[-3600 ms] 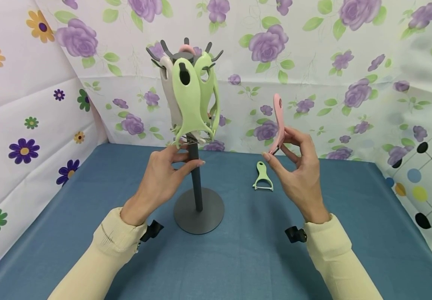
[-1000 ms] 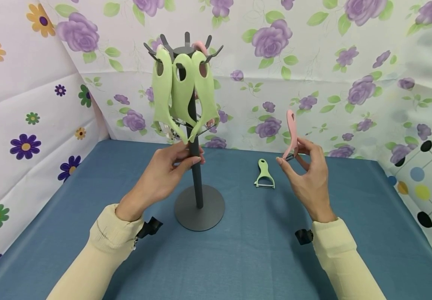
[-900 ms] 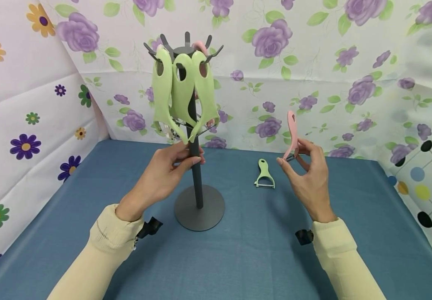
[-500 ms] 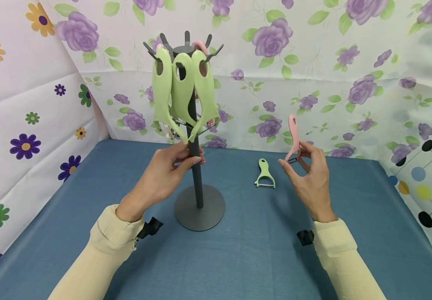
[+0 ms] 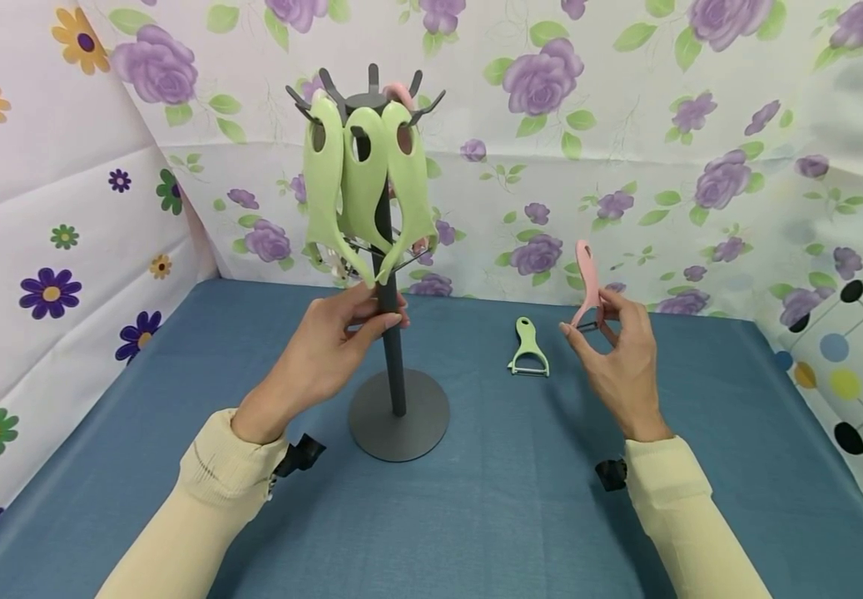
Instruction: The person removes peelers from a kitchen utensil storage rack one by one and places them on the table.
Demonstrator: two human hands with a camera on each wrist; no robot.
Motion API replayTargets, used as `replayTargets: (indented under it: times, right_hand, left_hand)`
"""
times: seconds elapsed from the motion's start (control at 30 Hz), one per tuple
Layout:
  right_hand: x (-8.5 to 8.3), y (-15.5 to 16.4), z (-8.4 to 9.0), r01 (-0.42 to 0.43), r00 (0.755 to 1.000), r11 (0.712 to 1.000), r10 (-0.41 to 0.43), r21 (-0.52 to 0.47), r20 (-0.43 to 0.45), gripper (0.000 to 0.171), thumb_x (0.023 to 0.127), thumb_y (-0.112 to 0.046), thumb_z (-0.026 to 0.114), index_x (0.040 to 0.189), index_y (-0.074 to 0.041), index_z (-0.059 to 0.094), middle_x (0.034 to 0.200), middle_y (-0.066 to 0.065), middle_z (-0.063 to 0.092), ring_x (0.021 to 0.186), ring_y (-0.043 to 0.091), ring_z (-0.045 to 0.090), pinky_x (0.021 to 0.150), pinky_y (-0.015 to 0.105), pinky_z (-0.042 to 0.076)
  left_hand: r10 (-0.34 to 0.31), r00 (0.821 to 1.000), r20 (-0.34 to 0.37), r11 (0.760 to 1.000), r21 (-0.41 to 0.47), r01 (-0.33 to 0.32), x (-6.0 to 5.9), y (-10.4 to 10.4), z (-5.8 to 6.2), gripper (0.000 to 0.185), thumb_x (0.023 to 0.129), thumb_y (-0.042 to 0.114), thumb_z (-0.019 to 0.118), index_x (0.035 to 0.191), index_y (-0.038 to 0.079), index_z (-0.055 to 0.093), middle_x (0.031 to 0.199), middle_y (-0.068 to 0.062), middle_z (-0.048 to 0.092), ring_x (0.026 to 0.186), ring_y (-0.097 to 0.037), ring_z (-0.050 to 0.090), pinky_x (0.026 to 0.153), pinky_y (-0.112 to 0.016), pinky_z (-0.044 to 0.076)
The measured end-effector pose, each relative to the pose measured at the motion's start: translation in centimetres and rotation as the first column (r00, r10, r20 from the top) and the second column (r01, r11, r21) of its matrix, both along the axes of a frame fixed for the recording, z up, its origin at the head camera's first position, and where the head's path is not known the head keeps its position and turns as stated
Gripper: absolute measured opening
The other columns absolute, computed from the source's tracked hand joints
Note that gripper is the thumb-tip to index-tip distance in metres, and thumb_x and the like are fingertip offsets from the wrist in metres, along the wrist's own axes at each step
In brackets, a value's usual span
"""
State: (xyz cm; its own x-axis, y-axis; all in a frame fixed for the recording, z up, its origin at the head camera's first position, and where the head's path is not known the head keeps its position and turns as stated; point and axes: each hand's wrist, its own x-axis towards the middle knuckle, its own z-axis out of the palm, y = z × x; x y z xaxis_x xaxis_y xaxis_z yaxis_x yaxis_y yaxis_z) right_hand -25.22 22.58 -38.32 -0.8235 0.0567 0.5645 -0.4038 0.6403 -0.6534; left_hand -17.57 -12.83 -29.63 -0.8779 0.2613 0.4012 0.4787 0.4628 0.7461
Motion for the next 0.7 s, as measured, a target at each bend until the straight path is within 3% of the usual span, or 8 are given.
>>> replayTargets:
  times: [0.13, 0.23, 0.3, 0.7]
  right_hand:
    - [-0.03, 0.17, -0.06, 0.024, 0.999, 1.0, -0.024, 0.018, 0.027, 0.067, 0.09, -0.029, 0.081, 0.149, -0.016, 0.052, 0.133, 0.014, 0.055, 0.117, 0.021, 0.055, 0.106, 0.029, 0.054]
    - [-0.07, 0.23, -0.04, 0.032, 0.998, 0.999, -0.034, 0.028, 0.052, 0.068, 0.09, -0.031, 0.08, 0.149, -0.014, 0.051, 0.136, 0.016, 0.054, 0.118, 0.026, 0.055, 0.105, 0.049, 0.053]
    - [-0.16, 0.26, -0.04, 0.034, 0.997, 0.999, -0.036, 0.037, 0.063, 0.068, 0.09, -0.031, 0.08, 0.149, -0.012, 0.051, 0.136, 0.017, 0.053, 0.118, 0.029, 0.055, 0.104, 0.056, 0.051]
    - [-0.63, 0.69, -0.18, 0.038, 0.99, 0.987, -0.059, 0.158, 0.127, 0.066, 0.092, -0.035, 0.078, 0.146, -0.003, 0.055, 0.117, 0.023, 0.055, 0.106, 0.036, 0.056, 0.099, 0.061, 0.053]
  left_hand:
    - [0.002, 1.0, -0.001, 1.0, -0.007, -0.002, -0.07, 0.01, -0.06, 0.017, 0.105, 0.017, 0.058, 0.119, 0.01, 0.065, 0.114, -0.005, 0.078, 0.111, -0.015, 0.073, 0.099, -0.034, 0.059]
    - [-0.001, 1.0, 0.0, 1.0, -0.002, 0.001, -0.12, 0.0, -0.09, 0.017, 0.105, 0.017, 0.058, 0.119, 0.01, 0.065, 0.115, -0.005, 0.077, 0.111, -0.016, 0.073, 0.099, -0.034, 0.059]
    - [-0.003, 1.0, 0.004, 1.0, -0.001, 0.003, -0.11, -0.02, -0.08, 0.017, 0.105, 0.017, 0.058, 0.119, 0.01, 0.065, 0.115, -0.006, 0.077, 0.111, -0.016, 0.073, 0.099, -0.034, 0.059]
    - [0.0, 1.0, 0.029, 1.0, -0.003, 0.0, -0.09, -0.02, -0.03, 0.018, 0.106, 0.018, 0.058, 0.121, 0.012, 0.065, 0.117, -0.004, 0.077, 0.112, -0.014, 0.073, 0.099, -0.032, 0.059]
